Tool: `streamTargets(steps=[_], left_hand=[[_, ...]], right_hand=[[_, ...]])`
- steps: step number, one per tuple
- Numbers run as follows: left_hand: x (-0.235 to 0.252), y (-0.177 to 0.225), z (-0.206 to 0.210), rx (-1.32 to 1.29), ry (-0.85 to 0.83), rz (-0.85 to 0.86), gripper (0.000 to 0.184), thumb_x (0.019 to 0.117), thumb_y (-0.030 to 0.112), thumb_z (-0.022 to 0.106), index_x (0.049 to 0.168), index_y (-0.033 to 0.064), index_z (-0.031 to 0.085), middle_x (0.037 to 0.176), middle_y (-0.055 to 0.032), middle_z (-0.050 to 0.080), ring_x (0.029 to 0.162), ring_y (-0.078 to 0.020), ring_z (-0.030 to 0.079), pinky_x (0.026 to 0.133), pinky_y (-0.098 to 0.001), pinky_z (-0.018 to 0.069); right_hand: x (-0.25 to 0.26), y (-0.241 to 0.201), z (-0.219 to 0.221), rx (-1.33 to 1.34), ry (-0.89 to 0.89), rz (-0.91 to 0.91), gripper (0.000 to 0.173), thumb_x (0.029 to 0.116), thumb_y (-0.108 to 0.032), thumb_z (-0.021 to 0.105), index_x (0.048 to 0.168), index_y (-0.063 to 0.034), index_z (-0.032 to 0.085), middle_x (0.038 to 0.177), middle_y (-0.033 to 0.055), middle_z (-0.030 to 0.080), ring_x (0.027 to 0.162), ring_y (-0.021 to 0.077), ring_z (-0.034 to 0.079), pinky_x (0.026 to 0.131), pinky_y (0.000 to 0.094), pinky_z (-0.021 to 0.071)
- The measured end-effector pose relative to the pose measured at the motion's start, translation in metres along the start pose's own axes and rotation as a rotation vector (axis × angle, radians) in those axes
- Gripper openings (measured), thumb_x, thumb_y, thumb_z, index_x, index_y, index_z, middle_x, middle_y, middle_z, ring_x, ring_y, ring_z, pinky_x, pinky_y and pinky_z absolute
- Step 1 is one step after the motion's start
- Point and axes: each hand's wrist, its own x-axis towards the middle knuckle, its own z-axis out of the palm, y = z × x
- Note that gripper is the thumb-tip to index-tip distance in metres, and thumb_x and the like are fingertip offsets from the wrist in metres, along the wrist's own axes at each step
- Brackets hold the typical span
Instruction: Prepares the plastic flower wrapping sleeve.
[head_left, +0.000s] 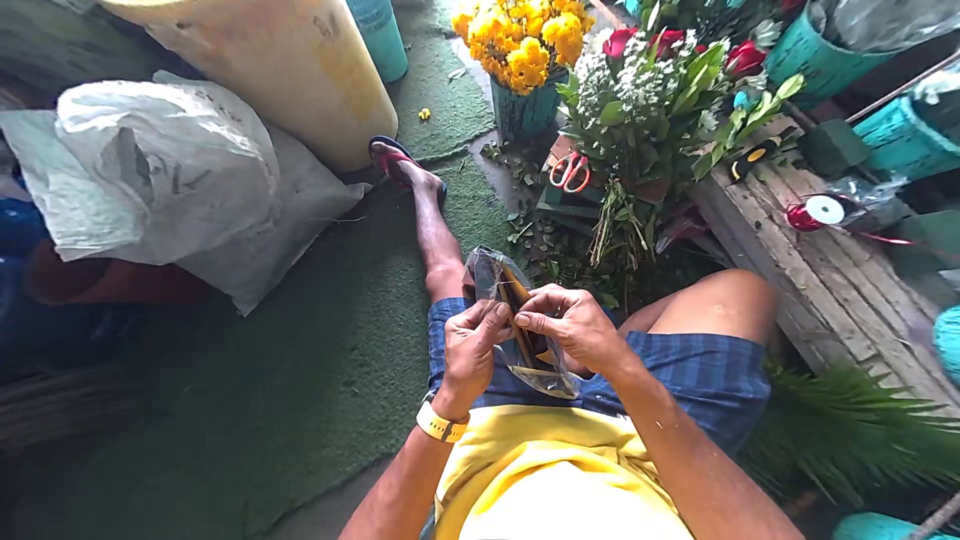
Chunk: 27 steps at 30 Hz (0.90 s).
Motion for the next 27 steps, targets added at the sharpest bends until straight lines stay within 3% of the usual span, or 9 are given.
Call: streamTargets(steps=[8, 11, 16, 20, 22, 25, 27], left_hand=[[0.000, -0.001, 0.000, 0.005, -0.004, -0.005, 0.012, 0.0969, 0.006, 0.067, 0.091, -0.0044, 0.072, 0.085, -0.0117, 0.069, 0.076, -0.0171, 0.068, 0.075, -0.0364, 0.0618], [0.000, -0.001, 0.001, 0.014, 0.005, -0.007, 0.013, 0.0973, 0.006, 0.067, 0.093, -0.0055, 0.072, 0.085, -0.0127, 0.069, 0.076, -0.0177, 0.068, 0.075, -0.0372, 0.0620], [0.001, -0.002, 0.002, 0.041, 0.016, 0.014, 0.014, 0.0981, 0.007, 0.066, 0.093, -0.0052, 0.071, 0.084, -0.0123, 0.069, 0.074, -0.0172, 0.067, 0.073, -0.0365, 0.0614], [0.002, -0.003, 0.002, 0.059, 0.011, 0.037, 0.014, 0.0985, 0.007, 0.065, 0.092, -0.0046, 0.071, 0.082, -0.0115, 0.068, 0.071, -0.0158, 0.065, 0.068, -0.0333, 0.0598], [0.001, -0.002, 0.001, 0.072, 0.008, 0.044, 0.014, 0.0986, 0.006, 0.065, 0.092, -0.0050, 0.071, 0.082, -0.0119, 0.068, 0.072, -0.0158, 0.065, 0.068, -0.0332, 0.0596], [0.000, -0.003, 0.002, 0.073, -0.010, 0.031, 0.015, 0.0991, 0.006, 0.064, 0.092, -0.0056, 0.071, 0.084, -0.0129, 0.068, 0.074, -0.0172, 0.067, 0.072, -0.0352, 0.0614], [0.000, -0.003, 0.004, 0.061, -0.010, 0.022, 0.015, 0.0989, 0.006, 0.064, 0.093, -0.0059, 0.071, 0.085, -0.0135, 0.069, 0.075, -0.0180, 0.069, 0.073, -0.0360, 0.0624]], right_hand=[[0.001, 0.007, -0.002, 0.035, -0.002, -0.002, 0.022, 0.0848, -0.027, 0.085, 0.094, -0.0090, 0.077, 0.105, 0.0043, 0.072, 0.095, 0.0155, 0.069, 0.083, 0.0322, 0.0597], [0.000, 0.007, -0.004, 0.024, -0.011, -0.012, 0.019, 0.0911, -0.026, 0.079, 0.097, -0.0081, 0.077, 0.105, 0.0039, 0.073, 0.096, 0.0144, 0.069, 0.084, 0.0312, 0.0594], [-0.007, 0.007, 0.008, -0.336, 0.151, -0.190, 0.016, 0.1030, -0.024, 0.059, 0.112, -0.0138, 0.066, 0.096, -0.0017, 0.071, 0.086, 0.0056, 0.068, 0.078, 0.0262, 0.0591], [-0.006, 0.015, 0.007, -0.353, 0.143, -0.332, 0.020, 0.1015, -0.010, 0.055, 0.107, -0.0116, 0.074, 0.103, 0.0005, 0.071, 0.094, 0.0072, 0.068, 0.083, 0.0257, 0.0584], [-0.007, 0.013, 0.005, -0.262, 0.103, -0.227, 0.019, 0.0983, -0.020, 0.062, 0.108, -0.0124, 0.075, 0.106, -0.0002, 0.072, 0.092, 0.0073, 0.069, 0.080, 0.0259, 0.0600], [-0.007, 0.005, 0.005, -0.231, 0.097, -0.047, 0.041, 0.0841, -0.053, 0.080, 0.103, -0.0170, 0.074, 0.098, -0.0025, 0.070, 0.086, 0.0085, 0.067, 0.076, 0.0307, 0.0592], [-0.004, 0.006, 0.004, -0.220, 0.105, -0.007, 0.039, 0.0802, -0.051, 0.084, 0.097, -0.0170, 0.074, 0.095, -0.0027, 0.069, 0.084, 0.0092, 0.065, 0.076, 0.0316, 0.0571]])
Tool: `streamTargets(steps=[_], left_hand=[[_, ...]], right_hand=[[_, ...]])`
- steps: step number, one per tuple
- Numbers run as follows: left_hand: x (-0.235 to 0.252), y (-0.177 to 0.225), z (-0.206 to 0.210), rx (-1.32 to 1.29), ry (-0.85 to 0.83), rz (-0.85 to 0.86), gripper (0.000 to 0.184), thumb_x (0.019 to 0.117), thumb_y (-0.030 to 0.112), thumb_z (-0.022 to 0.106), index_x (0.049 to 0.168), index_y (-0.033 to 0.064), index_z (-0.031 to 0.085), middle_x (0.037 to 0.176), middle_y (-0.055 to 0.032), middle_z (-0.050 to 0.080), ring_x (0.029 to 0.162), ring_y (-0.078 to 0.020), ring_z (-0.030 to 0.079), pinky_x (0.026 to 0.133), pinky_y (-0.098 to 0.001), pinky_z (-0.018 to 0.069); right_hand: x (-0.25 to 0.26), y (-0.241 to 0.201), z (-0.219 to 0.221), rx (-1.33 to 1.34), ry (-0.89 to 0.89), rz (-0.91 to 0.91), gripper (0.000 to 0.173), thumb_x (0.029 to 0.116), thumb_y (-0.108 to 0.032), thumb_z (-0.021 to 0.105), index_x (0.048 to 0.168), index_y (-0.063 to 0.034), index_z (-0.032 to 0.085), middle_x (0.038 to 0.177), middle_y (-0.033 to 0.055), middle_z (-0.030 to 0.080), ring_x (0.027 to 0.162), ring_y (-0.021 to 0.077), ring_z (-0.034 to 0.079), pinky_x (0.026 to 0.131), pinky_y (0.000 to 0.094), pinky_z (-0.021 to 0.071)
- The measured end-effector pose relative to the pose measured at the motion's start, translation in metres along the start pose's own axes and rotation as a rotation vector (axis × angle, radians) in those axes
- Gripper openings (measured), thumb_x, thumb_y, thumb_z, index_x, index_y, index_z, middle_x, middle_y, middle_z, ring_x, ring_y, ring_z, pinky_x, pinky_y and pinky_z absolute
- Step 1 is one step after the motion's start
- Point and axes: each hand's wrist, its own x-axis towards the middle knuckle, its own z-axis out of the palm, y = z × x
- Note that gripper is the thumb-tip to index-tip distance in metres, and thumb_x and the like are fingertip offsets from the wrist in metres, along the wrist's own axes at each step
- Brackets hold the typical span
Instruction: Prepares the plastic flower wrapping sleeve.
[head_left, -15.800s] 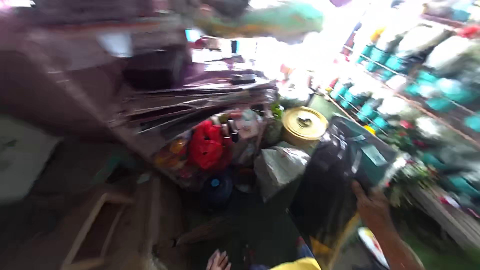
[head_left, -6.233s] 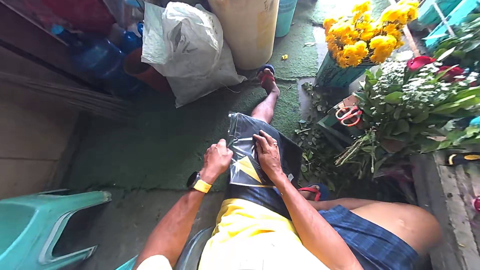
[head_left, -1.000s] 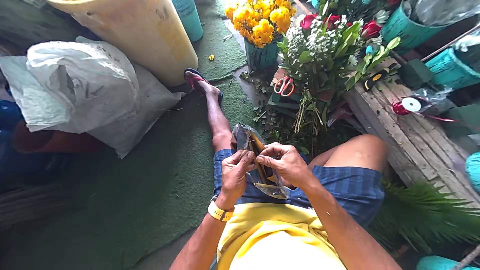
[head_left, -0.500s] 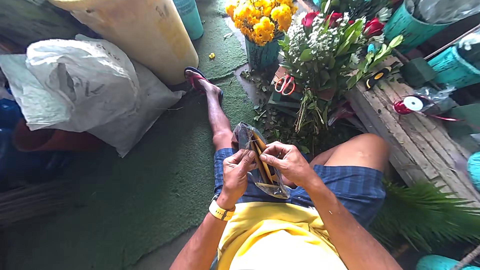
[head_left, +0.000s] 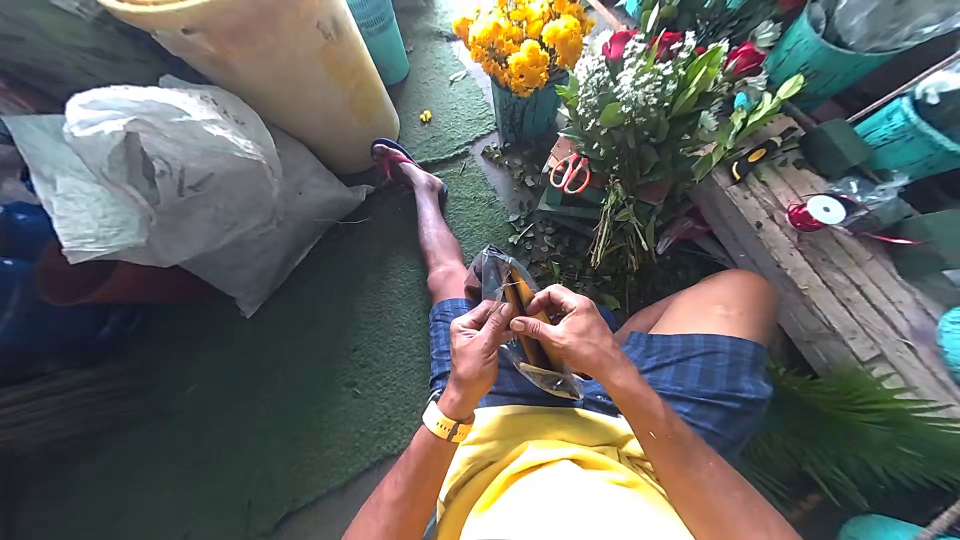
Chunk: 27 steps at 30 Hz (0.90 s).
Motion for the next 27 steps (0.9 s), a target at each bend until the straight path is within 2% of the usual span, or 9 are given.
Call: streamTargets(steps=[3, 8, 13, 17, 21, 24, 26, 27], left_hand=[[0.001, 0.000, -0.001, -0.001, 0.003, 0.001, 0.015, 0.0988, 0.006, 0.064, 0.092, -0.0055, 0.070, 0.084, -0.0129, 0.068, 0.076, -0.0183, 0.068, 0.074, -0.0367, 0.0620], [0.001, 0.000, -0.002, 0.005, 0.009, 0.008, 0.015, 0.0986, 0.006, 0.065, 0.092, -0.0051, 0.071, 0.084, -0.0126, 0.069, 0.075, -0.0179, 0.068, 0.073, -0.0360, 0.0615], [0.002, -0.001, -0.001, 0.003, 0.010, 0.004, 0.015, 0.0986, 0.007, 0.065, 0.091, -0.0048, 0.071, 0.083, -0.0118, 0.068, 0.076, -0.0172, 0.067, 0.074, -0.0351, 0.0607], [0.002, -0.001, -0.001, -0.023, 0.005, -0.002, 0.015, 0.0989, 0.006, 0.064, 0.093, -0.0057, 0.071, 0.087, -0.0144, 0.070, 0.079, -0.0197, 0.070, 0.076, -0.0383, 0.0628], [0.002, -0.002, -0.002, -0.028, 0.012, -0.003, 0.015, 0.0989, 0.006, 0.065, 0.094, -0.0064, 0.071, 0.087, -0.0148, 0.070, 0.077, -0.0200, 0.070, 0.074, -0.0390, 0.0634], [0.003, -0.003, -0.003, -0.015, 0.013, 0.007, 0.016, 0.0993, 0.007, 0.064, 0.093, -0.0059, 0.071, 0.085, -0.0141, 0.069, 0.076, -0.0190, 0.069, 0.073, -0.0379, 0.0624], [0.003, -0.003, -0.003, 0.000, 0.021, 0.010, 0.016, 0.0991, 0.007, 0.064, 0.092, -0.0049, 0.071, 0.084, -0.0132, 0.069, 0.075, -0.0186, 0.068, 0.073, -0.0382, 0.0615], [0.003, -0.003, -0.003, 0.003, 0.023, 0.011, 0.016, 0.0992, 0.007, 0.064, 0.092, -0.0047, 0.071, 0.085, -0.0130, 0.069, 0.075, -0.0186, 0.068, 0.073, -0.0385, 0.0613]], right_hand=[[0.003, 0.002, -0.003, 0.139, -0.038, -0.008, 0.029, 0.0828, -0.038, 0.086, 0.092, -0.0128, 0.075, 0.094, 0.0005, 0.071, 0.080, 0.0114, 0.066, 0.072, 0.0297, 0.0581], [0.005, 0.004, -0.006, 0.275, -0.089, -0.011, 0.020, 0.0863, -0.024, 0.084, 0.094, -0.0070, 0.076, 0.098, 0.0045, 0.072, 0.085, 0.0140, 0.068, 0.078, 0.0300, 0.0594], [0.007, 0.008, -0.006, 0.311, -0.107, -0.003, 0.024, 0.0836, -0.023, 0.086, 0.095, -0.0056, 0.075, 0.094, 0.0059, 0.072, 0.083, 0.0147, 0.068, 0.076, 0.0300, 0.0593], [0.008, 0.015, -0.005, 0.338, -0.107, -0.029, 0.025, 0.0836, -0.023, 0.086, 0.096, -0.0052, 0.074, 0.095, 0.0066, 0.072, 0.086, 0.0158, 0.068, 0.077, 0.0306, 0.0596], [0.008, 0.018, -0.006, 0.347, -0.125, -0.053, 0.020, 0.0937, -0.023, 0.076, 0.099, -0.0042, 0.072, 0.094, 0.0069, 0.070, 0.086, 0.0155, 0.067, 0.078, 0.0307, 0.0576], [0.007, 0.020, -0.004, 0.199, -0.049, -0.114, 0.017, 0.0994, -0.025, 0.069, 0.104, -0.0087, 0.068, 0.090, 0.0029, 0.069, 0.082, 0.0122, 0.067, 0.075, 0.0283, 0.0570], [0.005, 0.022, -0.002, 0.100, 0.005, -0.225, 0.013, 0.1017, -0.019, 0.064, 0.111, -0.0099, 0.065, 0.096, 0.0018, 0.070, 0.086, 0.0108, 0.068, 0.077, 0.0280, 0.0586], [0.004, 0.022, -0.001, 0.066, 0.011, -0.276, 0.014, 0.1027, -0.016, 0.062, 0.113, -0.0096, 0.068, 0.101, 0.0018, 0.070, 0.090, 0.0104, 0.068, 0.080, 0.0283, 0.0587]])
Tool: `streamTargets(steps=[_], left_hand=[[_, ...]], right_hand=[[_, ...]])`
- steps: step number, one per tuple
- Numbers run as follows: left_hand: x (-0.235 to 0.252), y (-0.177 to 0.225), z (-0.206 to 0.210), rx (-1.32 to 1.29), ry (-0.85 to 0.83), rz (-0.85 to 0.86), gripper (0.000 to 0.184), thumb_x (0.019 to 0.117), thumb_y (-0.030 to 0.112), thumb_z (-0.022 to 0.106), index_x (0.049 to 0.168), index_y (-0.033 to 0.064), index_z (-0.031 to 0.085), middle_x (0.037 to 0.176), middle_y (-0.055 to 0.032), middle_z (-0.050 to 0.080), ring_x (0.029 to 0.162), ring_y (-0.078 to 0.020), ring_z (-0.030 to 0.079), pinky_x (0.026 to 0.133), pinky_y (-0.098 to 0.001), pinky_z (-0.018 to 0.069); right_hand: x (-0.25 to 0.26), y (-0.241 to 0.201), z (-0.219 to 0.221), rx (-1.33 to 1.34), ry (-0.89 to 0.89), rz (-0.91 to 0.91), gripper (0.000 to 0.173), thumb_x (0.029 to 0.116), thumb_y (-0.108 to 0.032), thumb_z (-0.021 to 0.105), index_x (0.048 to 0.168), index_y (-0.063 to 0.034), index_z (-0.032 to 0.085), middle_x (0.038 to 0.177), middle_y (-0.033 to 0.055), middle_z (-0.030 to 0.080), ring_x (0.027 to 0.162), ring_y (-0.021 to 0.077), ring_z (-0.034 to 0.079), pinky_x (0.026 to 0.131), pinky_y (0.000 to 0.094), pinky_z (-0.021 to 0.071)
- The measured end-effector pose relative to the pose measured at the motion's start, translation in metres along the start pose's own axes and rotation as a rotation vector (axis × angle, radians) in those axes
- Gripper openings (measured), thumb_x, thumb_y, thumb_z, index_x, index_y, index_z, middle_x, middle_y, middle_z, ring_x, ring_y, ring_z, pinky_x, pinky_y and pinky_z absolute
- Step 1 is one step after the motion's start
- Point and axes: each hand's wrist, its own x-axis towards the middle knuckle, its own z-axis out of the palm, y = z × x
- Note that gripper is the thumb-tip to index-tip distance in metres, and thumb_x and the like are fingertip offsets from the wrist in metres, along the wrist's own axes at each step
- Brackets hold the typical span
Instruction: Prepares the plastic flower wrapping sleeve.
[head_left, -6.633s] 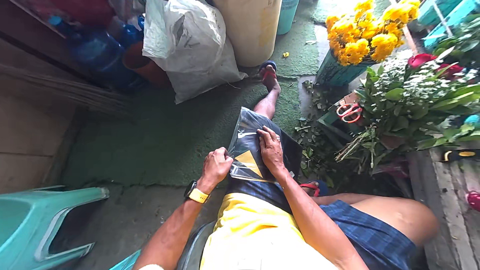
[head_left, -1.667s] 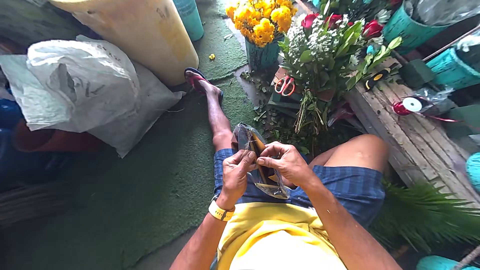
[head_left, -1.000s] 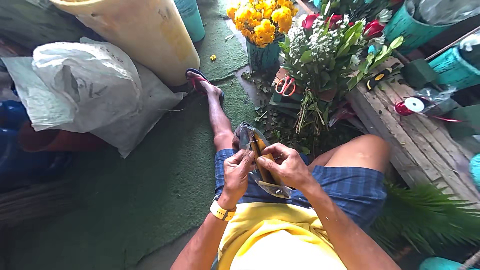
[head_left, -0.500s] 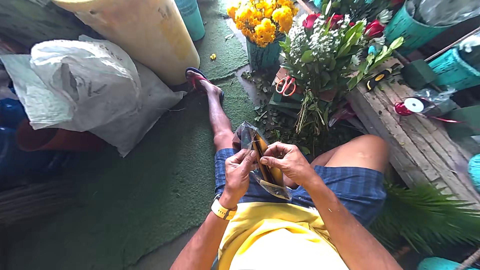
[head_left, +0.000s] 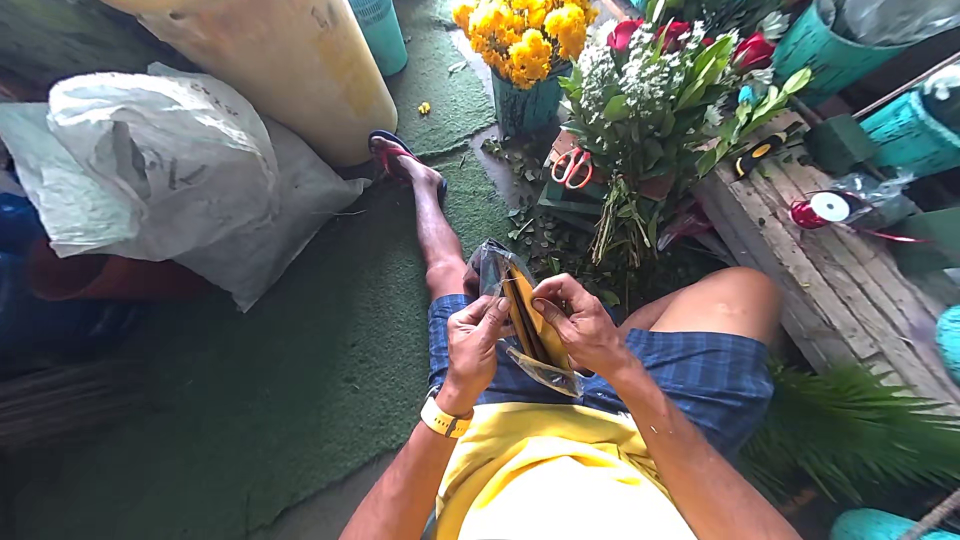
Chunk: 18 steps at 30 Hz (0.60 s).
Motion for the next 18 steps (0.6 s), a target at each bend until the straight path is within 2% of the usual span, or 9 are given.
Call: streamTargets(steps=[2, 3, 4, 6, 8, 11, 15, 18], left_hand=[[0.000, 0.000, 0.000, -0.004, 0.001, 0.003, 0.016, 0.0994, 0.007, 0.064, 0.092, -0.0047, 0.071, 0.085, -0.0132, 0.069, 0.075, -0.0184, 0.067, 0.073, -0.0374, 0.0611], [0.000, 0.001, 0.000, -0.009, 0.002, 0.004, 0.016, 0.0993, 0.007, 0.064, 0.092, -0.0048, 0.071, 0.085, -0.0134, 0.069, 0.075, -0.0184, 0.067, 0.072, -0.0369, 0.0613], [0.000, 0.001, 0.000, -0.014, 0.002, 0.005, 0.016, 0.0993, 0.007, 0.064, 0.092, -0.0047, 0.071, 0.085, -0.0132, 0.069, 0.075, -0.0180, 0.068, 0.072, -0.0366, 0.0616], [0.000, 0.001, 0.001, -0.019, 0.004, 0.001, 0.016, 0.0991, 0.007, 0.065, 0.090, -0.0039, 0.071, 0.083, -0.0117, 0.068, 0.072, -0.0163, 0.065, 0.070, -0.0346, 0.0596], [-0.001, 0.000, 0.001, -0.025, -0.003, -0.010, 0.016, 0.0992, 0.007, 0.064, 0.090, -0.0044, 0.070, 0.083, -0.0120, 0.067, 0.073, -0.0179, 0.066, 0.072, -0.0376, 0.0615], [-0.001, -0.001, 0.001, -0.039, -0.007, -0.016, 0.015, 0.0993, 0.005, 0.063, 0.092, -0.0057, 0.070, 0.086, -0.0147, 0.069, 0.078, -0.0217, 0.070, 0.075, -0.0428, 0.0631], [-0.001, 0.000, 0.000, -0.037, -0.003, -0.023, 0.016, 0.0993, 0.006, 0.063, 0.091, -0.0058, 0.070, 0.087, -0.0155, 0.070, 0.079, -0.0223, 0.071, 0.075, -0.0431, 0.0634], [-0.001, -0.001, 0.000, -0.041, -0.008, -0.017, 0.016, 0.0997, 0.006, 0.063, 0.091, -0.0058, 0.070, 0.087, -0.0153, 0.069, 0.079, -0.0223, 0.070, 0.076, -0.0432, 0.0634]], right_hand=[[-0.001, -0.001, -0.001, -0.016, -0.032, -0.046, 0.017, 0.1021, -0.012, 0.060, 0.112, -0.0088, 0.074, 0.110, 0.0034, 0.071, 0.098, 0.0116, 0.068, 0.085, 0.0289, 0.0598], [-0.002, -0.002, -0.001, 0.009, -0.042, -0.029, 0.017, 0.1000, -0.014, 0.062, 0.110, -0.0084, 0.075, 0.112, 0.0045, 0.071, 0.098, 0.0123, 0.069, 0.083, 0.0291, 0.0611], [-0.003, -0.004, -0.001, 0.039, -0.041, 0.013, 0.019, 0.0978, -0.022, 0.068, 0.109, -0.0085, 0.075, 0.112, 0.0049, 0.070, 0.095, 0.0130, 0.069, 0.079, 0.0295, 0.0622], [-0.004, -0.011, 0.001, 0.028, -0.008, 0.124, 0.037, 0.0869, -0.043, 0.081, 0.105, -0.0114, 0.074, 0.106, 0.0024, 0.070, 0.087, 0.0118, 0.069, 0.073, 0.0291, 0.0620], [-0.003, -0.015, 0.003, -0.024, 0.021, 0.214, 0.044, 0.0783, -0.049, 0.087, 0.101, -0.0140, 0.072, 0.101, -0.0004, 0.069, 0.084, 0.0094, 0.067, 0.072, 0.0280, 0.0599], [-0.002, -0.016, 0.000, 0.037, 0.002, 0.273, 0.037, 0.0794, -0.040, 0.088, 0.100, -0.0130, 0.073, 0.096, 0.0003, 0.071, 0.082, 0.0108, 0.068, 0.074, 0.0290, 0.0603], [-0.002, -0.014, -0.005, 0.180, -0.040, 0.254, 0.023, 0.0862, -0.023, 0.084, 0.099, -0.0063, 0.075, 0.097, 0.0059, 0.073, 0.083, 0.0156, 0.070, 0.076, 0.0315, 0.0615], [-0.003, -0.017, -0.003, 0.092, -0.026, 0.252, 0.028, 0.0825, -0.032, 0.087, 0.098, -0.0110, 0.076, 0.102, 0.0020, 0.072, 0.088, 0.0131, 0.069, 0.078, 0.0302, 0.0604]])
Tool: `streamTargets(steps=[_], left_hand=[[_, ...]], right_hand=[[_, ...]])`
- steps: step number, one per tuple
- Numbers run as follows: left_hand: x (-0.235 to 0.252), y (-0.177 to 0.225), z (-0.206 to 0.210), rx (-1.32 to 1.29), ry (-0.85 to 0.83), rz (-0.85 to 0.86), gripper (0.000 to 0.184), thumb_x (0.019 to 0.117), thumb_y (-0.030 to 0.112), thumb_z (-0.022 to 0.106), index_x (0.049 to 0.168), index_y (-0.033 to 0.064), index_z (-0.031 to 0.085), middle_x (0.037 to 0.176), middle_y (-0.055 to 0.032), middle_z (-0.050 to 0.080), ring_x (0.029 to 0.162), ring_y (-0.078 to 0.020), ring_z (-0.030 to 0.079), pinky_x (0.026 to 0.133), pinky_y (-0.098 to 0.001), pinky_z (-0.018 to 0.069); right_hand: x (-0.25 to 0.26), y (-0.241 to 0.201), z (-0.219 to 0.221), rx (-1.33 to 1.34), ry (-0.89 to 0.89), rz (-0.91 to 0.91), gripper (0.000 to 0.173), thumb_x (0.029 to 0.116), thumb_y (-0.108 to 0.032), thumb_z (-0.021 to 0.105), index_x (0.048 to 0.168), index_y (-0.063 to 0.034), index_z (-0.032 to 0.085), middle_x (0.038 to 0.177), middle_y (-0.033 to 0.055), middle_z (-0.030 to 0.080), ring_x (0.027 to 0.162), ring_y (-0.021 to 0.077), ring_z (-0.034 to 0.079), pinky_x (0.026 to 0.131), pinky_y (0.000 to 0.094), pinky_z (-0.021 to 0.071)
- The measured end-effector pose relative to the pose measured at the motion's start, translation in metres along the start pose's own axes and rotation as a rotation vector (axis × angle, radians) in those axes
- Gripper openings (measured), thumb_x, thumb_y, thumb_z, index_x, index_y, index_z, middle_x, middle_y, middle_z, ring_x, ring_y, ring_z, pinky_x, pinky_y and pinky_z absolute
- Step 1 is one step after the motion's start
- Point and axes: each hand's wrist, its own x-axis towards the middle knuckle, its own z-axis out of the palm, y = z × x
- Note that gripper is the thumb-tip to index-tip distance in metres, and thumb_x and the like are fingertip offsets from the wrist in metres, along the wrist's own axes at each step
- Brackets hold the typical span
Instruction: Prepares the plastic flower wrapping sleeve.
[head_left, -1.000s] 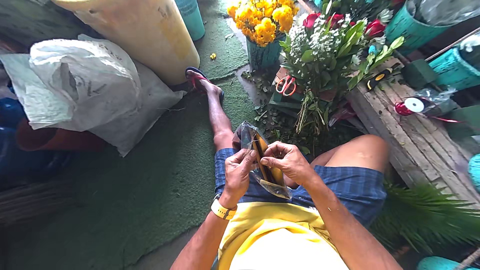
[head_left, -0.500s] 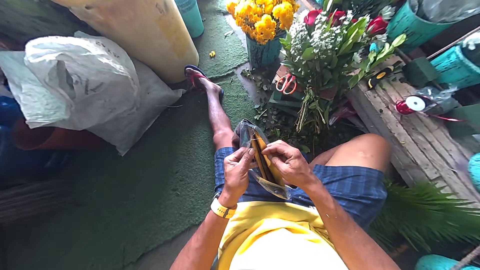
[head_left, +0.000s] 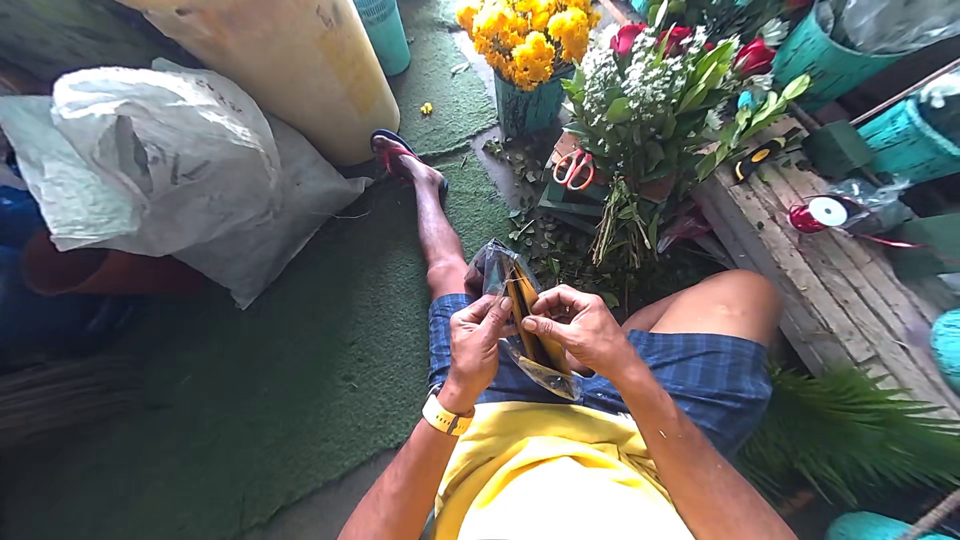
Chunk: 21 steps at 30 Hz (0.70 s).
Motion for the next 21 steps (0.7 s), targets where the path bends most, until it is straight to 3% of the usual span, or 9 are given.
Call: streamTargets(steps=[3, 7, 11, 17, 21], left_hand=[[0.000, 0.000, 0.001, 0.016, 0.000, 0.005, 0.015, 0.0990, 0.006, 0.064, 0.091, -0.0048, 0.070, 0.086, -0.0138, 0.069, 0.077, -0.0205, 0.069, 0.074, -0.0410, 0.0625], [0.001, 0.005, 0.002, 0.068, -0.031, -0.018, 0.015, 0.0928, 0.005, 0.072, 0.100, -0.0077, 0.071, 0.089, -0.0173, 0.072, 0.078, -0.0212, 0.071, 0.075, -0.0389, 0.0626], [0.002, 0.006, -0.002, 0.058, -0.030, -0.033, 0.009, 0.0941, 0.002, 0.069, 0.092, -0.0061, 0.071, 0.085, -0.0151, 0.070, 0.076, -0.0199, 0.070, 0.075, -0.0386, 0.0629], [0.004, -0.002, -0.007, -0.020, -0.054, -0.027, 0.010, 0.0952, 0.004, 0.069, 0.090, -0.0028, 0.073, 0.086, -0.0110, 0.069, 0.076, -0.0144, 0.066, 0.074, -0.0327, 0.0595], [0.005, -0.005, -0.008, -0.035, -0.052, -0.026, 0.012, 0.0958, 0.007, 0.069, 0.089, -0.0017, 0.073, 0.085, -0.0099, 0.068, 0.076, -0.0140, 0.063, 0.075, -0.0321, 0.0570]], right_hand=[[-0.001, -0.001, 0.006, -0.121, 0.039, 0.012, 0.039, 0.0762, -0.041, 0.090, 0.099, -0.0141, 0.073, 0.102, -0.0006, 0.068, 0.086, 0.0098, 0.067, 0.075, 0.0275, 0.0600], [-0.001, 0.002, 0.010, -0.113, 0.033, 0.011, 0.038, 0.0765, -0.039, 0.090, 0.098, -0.0136, 0.073, 0.102, 0.0003, 0.068, 0.086, 0.0100, 0.067, 0.074, 0.0274, 0.0605], [0.000, 0.003, 0.008, -0.061, 0.015, 0.023, 0.038, 0.0773, -0.037, 0.090, 0.101, -0.0122, 0.073, 0.103, 0.0017, 0.070, 0.087, 0.0115, 0.068, 0.076, 0.0292, 0.0613], [0.000, 0.002, 0.015, -0.158, 0.071, 0.015, 0.046, 0.0749, -0.049, 0.088, 0.100, -0.0153, 0.071, 0.102, -0.0008, 0.066, 0.087, 0.0090, 0.064, 0.075, 0.0280, 0.0569], [0.003, 0.004, 0.016, -0.145, 0.069, 0.033, 0.044, 0.0755, -0.049, 0.088, 0.098, -0.0163, 0.071, 0.102, -0.0012, 0.066, 0.087, 0.0096, 0.064, 0.076, 0.0289, 0.0562]])
